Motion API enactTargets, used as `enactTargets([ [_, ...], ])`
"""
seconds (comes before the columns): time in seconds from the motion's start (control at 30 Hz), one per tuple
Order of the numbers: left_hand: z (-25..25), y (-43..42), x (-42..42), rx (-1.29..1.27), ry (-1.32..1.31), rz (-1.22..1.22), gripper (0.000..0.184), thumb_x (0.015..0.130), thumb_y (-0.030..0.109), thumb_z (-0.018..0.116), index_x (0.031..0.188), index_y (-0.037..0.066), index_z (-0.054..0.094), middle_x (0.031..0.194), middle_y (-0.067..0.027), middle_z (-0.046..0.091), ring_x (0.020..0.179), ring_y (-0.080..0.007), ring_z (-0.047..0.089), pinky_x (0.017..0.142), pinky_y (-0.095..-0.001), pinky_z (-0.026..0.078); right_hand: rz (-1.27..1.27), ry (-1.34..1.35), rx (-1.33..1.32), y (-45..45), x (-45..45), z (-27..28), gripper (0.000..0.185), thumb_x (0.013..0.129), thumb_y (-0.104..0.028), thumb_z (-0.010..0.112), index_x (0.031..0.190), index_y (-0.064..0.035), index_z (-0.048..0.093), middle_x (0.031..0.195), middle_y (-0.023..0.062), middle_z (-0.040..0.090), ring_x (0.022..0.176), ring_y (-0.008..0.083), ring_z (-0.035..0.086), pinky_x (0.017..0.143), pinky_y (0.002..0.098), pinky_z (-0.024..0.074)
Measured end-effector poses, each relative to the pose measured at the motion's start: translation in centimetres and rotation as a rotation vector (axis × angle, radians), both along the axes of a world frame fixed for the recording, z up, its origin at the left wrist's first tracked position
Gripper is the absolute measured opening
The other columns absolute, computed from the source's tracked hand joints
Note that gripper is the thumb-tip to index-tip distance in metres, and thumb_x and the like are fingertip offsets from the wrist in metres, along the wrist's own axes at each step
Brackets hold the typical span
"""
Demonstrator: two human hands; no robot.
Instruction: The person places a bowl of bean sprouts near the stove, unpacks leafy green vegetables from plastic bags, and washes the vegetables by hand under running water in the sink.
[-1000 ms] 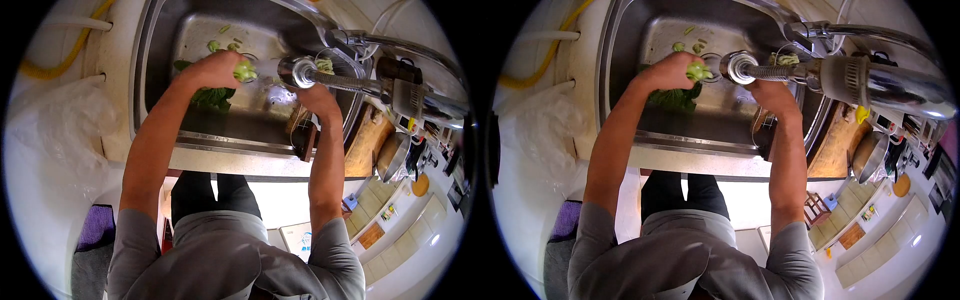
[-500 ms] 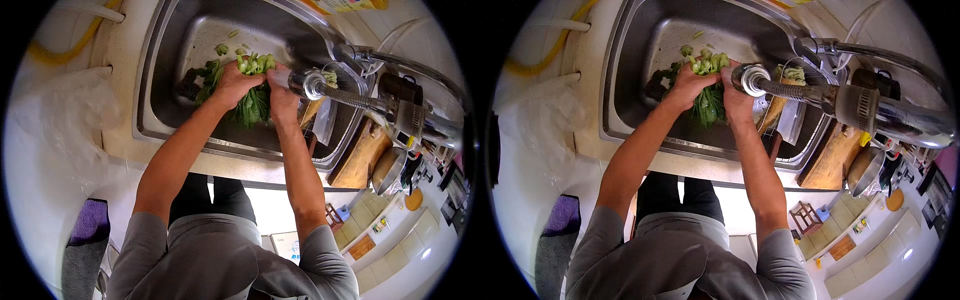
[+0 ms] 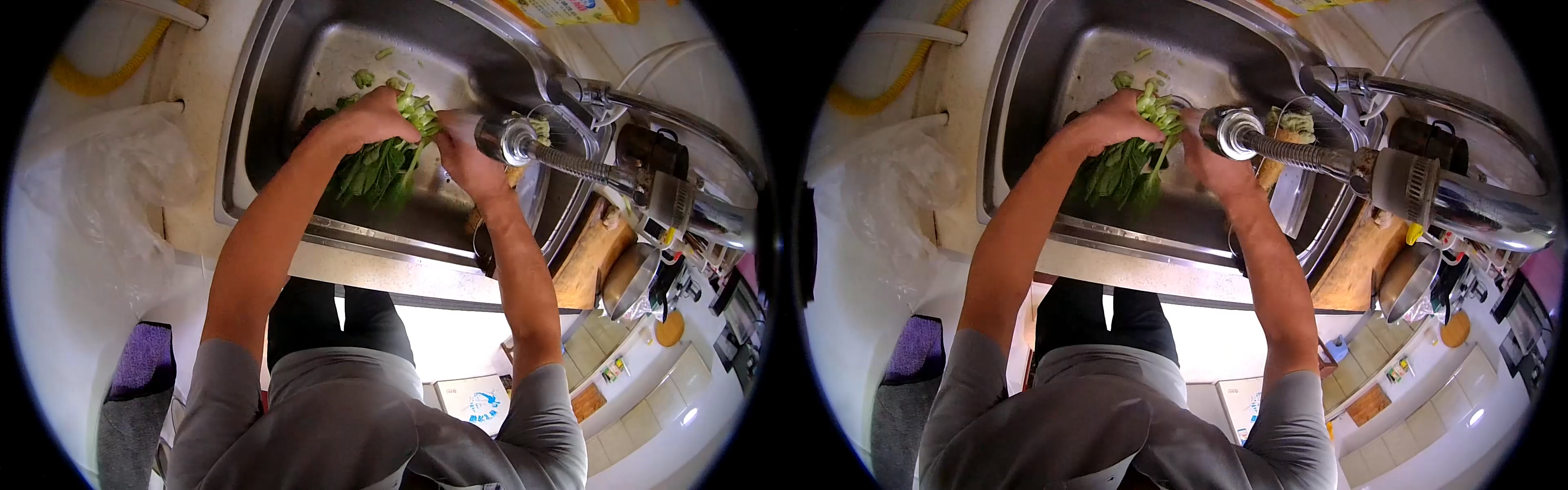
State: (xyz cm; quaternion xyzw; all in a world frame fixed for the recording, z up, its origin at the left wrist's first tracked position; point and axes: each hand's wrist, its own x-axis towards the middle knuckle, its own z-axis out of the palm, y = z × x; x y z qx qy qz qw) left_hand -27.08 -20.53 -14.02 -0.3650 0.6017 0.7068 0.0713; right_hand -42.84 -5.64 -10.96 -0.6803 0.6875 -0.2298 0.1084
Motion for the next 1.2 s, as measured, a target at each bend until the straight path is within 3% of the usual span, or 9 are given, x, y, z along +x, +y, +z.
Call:
enactTargets([
  [0.37, 0.8, 2.5, 0.2, 0.193, 0.074, 0.073, 0.049, 0.067, 0.014, 0.087, 0.109, 0.000, 0.067, 0.102, -0.0097, 0.069, 0.092, -0.0187, 0.065, 0.084, -0.0315, 0.050, -0.162, -0.348, 0.625, 1.2, -0.3, -0.4, 0.017, 0.092, -0.012, 0.061, 0.108, -0.0039, 0.060, 0.092, 0.0165, 0.062, 0.082, 0.0329, 0.060, 0.076, 0.0395, 0.0483],
  [0.43, 0.2, 2.9, 0.0, 0.253, 0.098, 0.087, 0.047, 0.066, 0.014, 0.087, 0.106, 0.000, 0.068, 0.100, -0.0095, 0.070, 0.092, -0.0180, 0.065, 0.084, -0.0313, 0.050, -0.069, 0.015, 0.403, 1.4, 0.3, 0.8, 0.020, 0.094, -0.012, 0.061, 0.111, -0.0015, 0.062, 0.094, 0.0172, 0.065, 0.082, 0.0321, 0.061, 0.074, 0.0387, 0.0484],
  [0.57, 1.0, 3.0, -0.2, 0.252, 0.141, 0.199, 0.037, 0.067, 0.011, 0.083, 0.100, 0.001, 0.070, 0.091, -0.0081, 0.070, 0.084, -0.0174, 0.065, 0.078, -0.0312, 0.051, -0.163, -0.148, 0.343, 0.6, 0.4, 0.5, 0.022, 0.095, -0.016, 0.061, 0.109, -0.0004, 0.067, 0.091, 0.0158, 0.067, 0.078, 0.0292, 0.063, 0.072, 0.0379, 0.0494],
  [0.63, 1.2, 2.7, -0.6, 0.268, 0.155, 0.241, 0.036, 0.066, 0.011, 0.083, 0.098, 0.000, 0.070, 0.089, -0.0082, 0.070, 0.081, -0.0175, 0.065, 0.077, -0.0313, 0.051, -0.331, -0.426, -0.002, 0.1, 1.2, 0.1, 0.020, 0.090, -0.018, 0.067, 0.079, -0.0017, 0.065, 0.065, 0.0042, 0.057, 0.058, 0.0151, 0.053, 0.054, 0.0346, 0.0421],
  [0.73, 0.0, 2.3, -0.4, 0.250, 0.185, 0.187, 0.031, 0.069, 0.012, 0.082, 0.096, 0.000, 0.071, 0.086, -0.0066, 0.070, 0.078, -0.0157, 0.064, 0.074, -0.0315, 0.051, -0.571, -0.809, 0.396, 0.1, 1.5, 0.7, 0.018, 0.090, -0.016, 0.067, 0.076, -0.0046, 0.062, 0.066, 0.0040, 0.057, 0.056, 0.0139, 0.050, 0.050, 0.0311, 0.0389],
  [0.87, 0.4, 1.7, -0.9, 0.281, 0.306, 0.151, 0.033, 0.074, 0.007, 0.080, 0.104, -0.002, 0.068, 0.094, -0.0071, 0.071, 0.084, -0.0157, 0.066, 0.078, -0.0303, 0.053, -0.757, -2.071, 0.073, 0.9, 2.0, -1.1, 0.015, 0.092, -0.020, 0.060, 0.083, -0.0085, 0.059, 0.082, 0.0032, 0.062, 0.056, 0.0157, 0.049, 0.045, 0.0261, 0.0348],
  [0.97, 0.7, 1.4, -1.7, 0.191, 0.349, 0.184, 0.036, 0.073, 0.008, 0.080, 0.105, -0.003, 0.067, 0.096, -0.0083, 0.070, 0.085, -0.0165, 0.066, 0.078, -0.0304, 0.052, -0.526, -2.564, -0.055, 0.4, 1.4, -1.8, 0.014, 0.093, -0.023, 0.058, 0.090, -0.0095, 0.061, 0.086, 0.0048, 0.063, 0.068, 0.0183, 0.056, 0.051, 0.0267, 0.0421],
  [1.13, 1.6, 1.0, -3.4, 0.099, 0.360, 0.196, 0.036, 0.075, 0.001, 0.078, 0.109, 0.000, 0.065, 0.095, -0.0033, 0.069, 0.086, -0.0131, 0.064, 0.080, -0.0276, 0.052, -0.949, -2.190, -0.230, 1.0, 0.8, -2.4, 0.018, 0.091, -0.023, 0.065, 0.103, -0.0111, 0.061, 0.093, 0.0047, 0.064, 0.091, 0.0202, 0.059, 0.084, 0.0381, 0.0504],
  [1.2, 2.1, 1.4, -4.2, 0.129, 0.397, 0.244, 0.035, 0.076, 0.001, 0.078, 0.108, 0.000, 0.065, 0.096, -0.0031, 0.069, 0.086, -0.0126, 0.064, 0.079, -0.0282, 0.052, -0.940, -1.072, 0.039, 0.9, 1.6, -2.7, 0.027, 0.093, -0.007, 0.059, 0.120, -0.0060, 0.061, 0.113, 0.0096, 0.063, 0.106, 0.0210, 0.060, 0.090, 0.0386, 0.0519],
])
